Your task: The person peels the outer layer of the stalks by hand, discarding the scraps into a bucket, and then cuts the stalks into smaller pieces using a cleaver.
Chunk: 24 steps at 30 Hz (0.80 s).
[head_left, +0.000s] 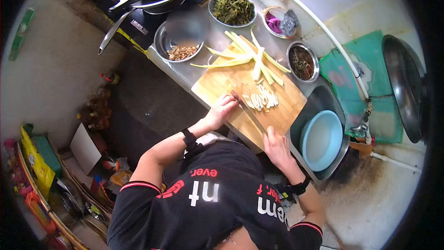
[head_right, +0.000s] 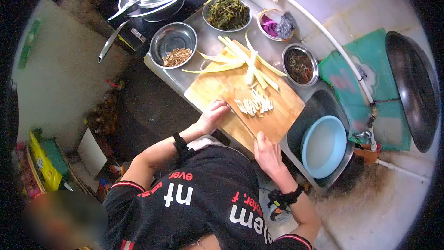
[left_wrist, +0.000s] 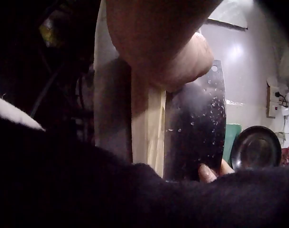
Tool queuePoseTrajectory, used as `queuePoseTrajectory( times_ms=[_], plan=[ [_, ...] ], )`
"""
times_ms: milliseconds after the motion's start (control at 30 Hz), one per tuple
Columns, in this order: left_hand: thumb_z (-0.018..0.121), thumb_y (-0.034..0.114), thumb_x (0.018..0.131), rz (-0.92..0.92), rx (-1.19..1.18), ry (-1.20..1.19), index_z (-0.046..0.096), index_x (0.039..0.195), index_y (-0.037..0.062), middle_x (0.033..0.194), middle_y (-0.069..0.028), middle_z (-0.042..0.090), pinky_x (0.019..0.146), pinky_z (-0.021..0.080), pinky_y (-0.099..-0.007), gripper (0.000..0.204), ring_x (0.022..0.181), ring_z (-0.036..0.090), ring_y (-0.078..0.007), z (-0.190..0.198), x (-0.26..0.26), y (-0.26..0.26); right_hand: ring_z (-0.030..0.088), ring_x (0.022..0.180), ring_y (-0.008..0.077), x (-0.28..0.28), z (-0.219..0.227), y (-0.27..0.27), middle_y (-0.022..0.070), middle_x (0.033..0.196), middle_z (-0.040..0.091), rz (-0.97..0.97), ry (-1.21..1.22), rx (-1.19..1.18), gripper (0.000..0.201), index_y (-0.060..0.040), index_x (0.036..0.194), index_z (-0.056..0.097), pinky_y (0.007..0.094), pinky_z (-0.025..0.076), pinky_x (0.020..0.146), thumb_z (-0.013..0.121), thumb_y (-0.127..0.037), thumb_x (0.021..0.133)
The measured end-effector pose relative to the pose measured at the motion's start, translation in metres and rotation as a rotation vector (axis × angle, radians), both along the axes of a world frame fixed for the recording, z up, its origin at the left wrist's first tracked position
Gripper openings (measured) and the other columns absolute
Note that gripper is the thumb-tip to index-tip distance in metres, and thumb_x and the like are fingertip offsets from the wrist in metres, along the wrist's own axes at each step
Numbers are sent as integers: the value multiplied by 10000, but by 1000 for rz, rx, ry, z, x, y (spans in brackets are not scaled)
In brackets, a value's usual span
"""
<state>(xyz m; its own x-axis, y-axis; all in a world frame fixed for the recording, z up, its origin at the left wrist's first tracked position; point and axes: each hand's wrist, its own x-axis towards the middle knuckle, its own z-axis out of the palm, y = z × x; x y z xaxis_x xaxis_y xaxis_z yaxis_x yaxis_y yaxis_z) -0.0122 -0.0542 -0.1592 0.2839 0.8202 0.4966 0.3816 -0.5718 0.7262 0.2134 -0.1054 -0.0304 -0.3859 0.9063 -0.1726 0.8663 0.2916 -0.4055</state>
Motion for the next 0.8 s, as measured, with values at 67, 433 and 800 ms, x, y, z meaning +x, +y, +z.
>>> queuePoseTrajectory(
  times_ms=[67, 433, 800],
  plan=[
    [612, -8, 624, -5, 27, -21, 564, 944, 8, 941, -124, 536, 781, 446, -366, 323, 890, 507, -313, -1, -3, 1, 579, 612, 408, 1, -2, 0, 215, 676, 567, -2, -16, -9, 143, -30, 850, 412, 495, 435, 533, 515, -128, 861],
    [634, -9, 684, 89, -6, 81, 579, 876, 32, 888, -108, 556, 764, 442, -372, 204, 850, 517, -300, 7, -1, 3, 590, 608, 395, -4, -1, 1, 208, 679, 576, 49, -116, -30, 130, -12, 874, 398, 489, 460, 532, 502, -50, 807],
    [627, -26, 694, 92, -35, 76, 582, 876, 29, 844, -109, 558, 745, 441, -372, 196, 825, 517, -292, 11, 0, 0, 573, 587, 417, -4, -7, 17, 220, 568, 539, -74, 51, -58, 145, -19, 893, 396, 496, 442, 539, 479, -135, 873]
  ],
)
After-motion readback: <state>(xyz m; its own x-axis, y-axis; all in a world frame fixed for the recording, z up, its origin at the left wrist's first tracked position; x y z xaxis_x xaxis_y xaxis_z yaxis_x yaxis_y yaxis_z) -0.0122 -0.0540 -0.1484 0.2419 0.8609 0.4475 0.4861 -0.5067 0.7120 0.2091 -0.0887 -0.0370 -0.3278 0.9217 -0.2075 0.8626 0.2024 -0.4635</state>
